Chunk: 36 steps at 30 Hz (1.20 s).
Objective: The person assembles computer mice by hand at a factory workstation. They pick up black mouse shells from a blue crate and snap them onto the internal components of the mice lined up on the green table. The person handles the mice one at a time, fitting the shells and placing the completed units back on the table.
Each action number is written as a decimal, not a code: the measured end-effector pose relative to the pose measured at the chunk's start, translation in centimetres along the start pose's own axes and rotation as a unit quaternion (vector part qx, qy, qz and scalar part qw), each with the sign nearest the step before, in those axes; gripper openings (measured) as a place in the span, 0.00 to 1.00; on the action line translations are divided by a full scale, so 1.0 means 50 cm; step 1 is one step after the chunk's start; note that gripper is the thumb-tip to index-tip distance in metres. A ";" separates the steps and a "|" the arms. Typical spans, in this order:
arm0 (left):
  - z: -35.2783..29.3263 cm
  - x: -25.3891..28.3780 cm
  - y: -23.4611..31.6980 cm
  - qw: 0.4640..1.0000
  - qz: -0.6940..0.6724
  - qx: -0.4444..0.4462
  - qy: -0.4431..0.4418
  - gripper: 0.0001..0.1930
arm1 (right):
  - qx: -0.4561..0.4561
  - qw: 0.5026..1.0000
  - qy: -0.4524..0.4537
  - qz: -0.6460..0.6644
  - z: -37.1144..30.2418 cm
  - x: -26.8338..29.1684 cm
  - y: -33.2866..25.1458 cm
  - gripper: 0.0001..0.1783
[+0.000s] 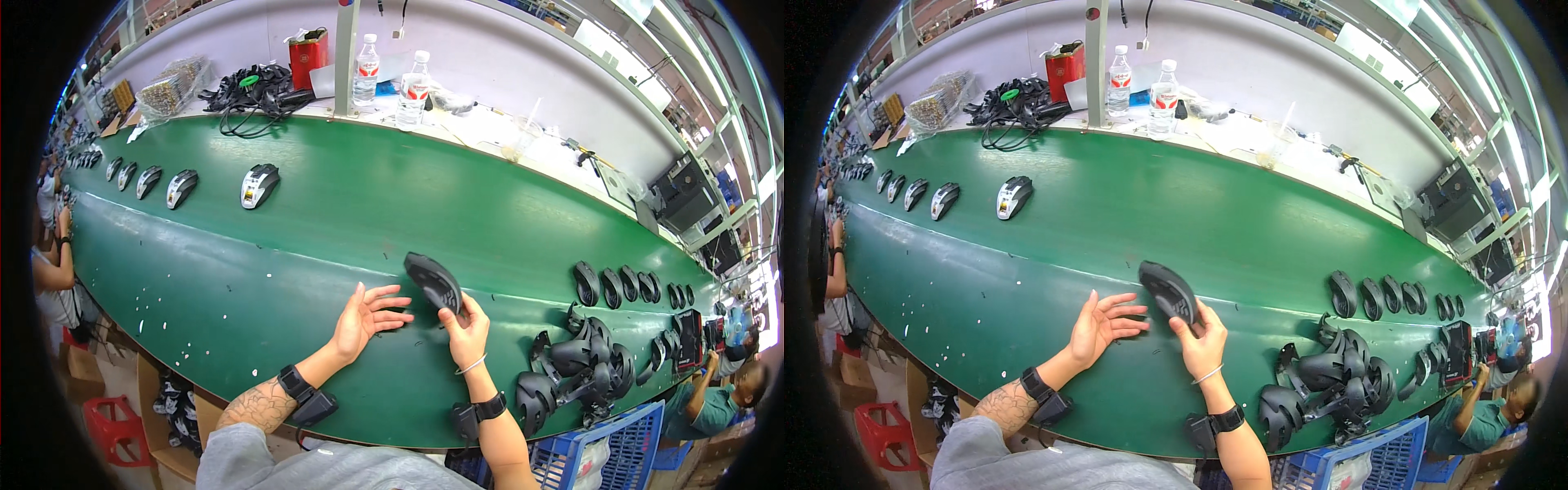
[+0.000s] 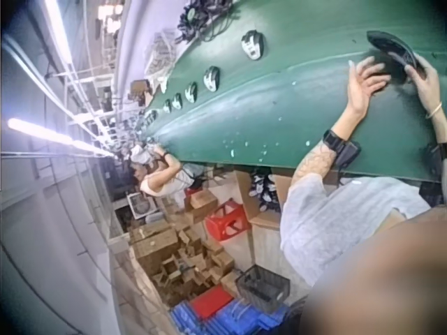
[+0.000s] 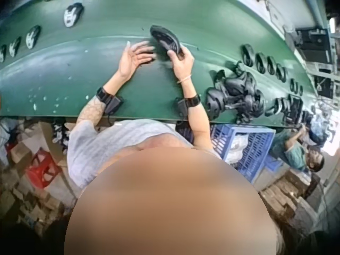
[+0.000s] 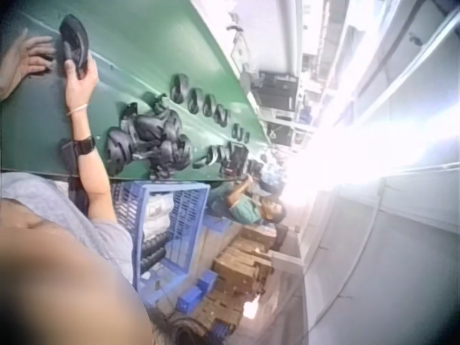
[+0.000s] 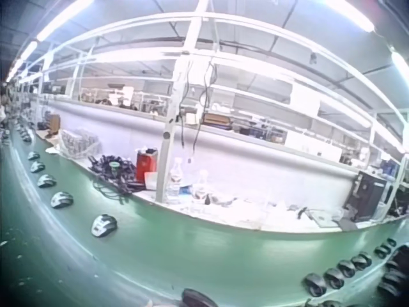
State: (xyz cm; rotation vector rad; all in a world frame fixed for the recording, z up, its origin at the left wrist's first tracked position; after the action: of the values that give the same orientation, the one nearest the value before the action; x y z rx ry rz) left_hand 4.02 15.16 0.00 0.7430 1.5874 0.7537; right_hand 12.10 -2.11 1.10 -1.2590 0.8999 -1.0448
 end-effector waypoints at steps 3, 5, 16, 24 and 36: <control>0.001 0.002 0.003 1.000 0.005 -0.011 -0.009 0.35 | 0.063 0.972 0.131 -0.184 0.010 0.046 -0.041 0.34; 0.003 0.003 0.003 1.000 0.010 -0.019 -0.012 0.32 | 0.081 0.927 0.203 -0.306 0.021 0.083 -0.038 0.38; 0.003 0.001 0.004 0.998 0.039 -0.039 -0.019 0.25 | 0.141 0.906 0.120 -0.381 0.036 0.065 -0.028 0.31; 0.003 -0.011 0.003 0.996 0.080 -0.047 -0.011 0.23 | 0.148 0.898 0.104 -0.401 0.030 0.075 -0.063 0.21; 0.000 -0.013 0.004 0.992 0.117 -0.049 -0.008 0.18 | -0.104 0.787 0.182 -0.580 -0.185 0.250 -0.214 0.25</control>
State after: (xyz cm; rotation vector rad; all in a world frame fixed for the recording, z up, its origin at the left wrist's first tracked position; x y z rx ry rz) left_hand 4.10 14.77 0.52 0.8704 1.4537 0.9865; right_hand 5.77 -16.89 11.01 -1.8885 0.4344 -2.2645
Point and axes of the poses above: each hand's wrist, its own z-axis towards the middle knuckle, its own x-axis out of the back of the hand, y = z × x, the point moved 7 cm from there along z, towards the middle knuckle, and after that the axes turned 2 degrees about -x, right-handed, at the moved point
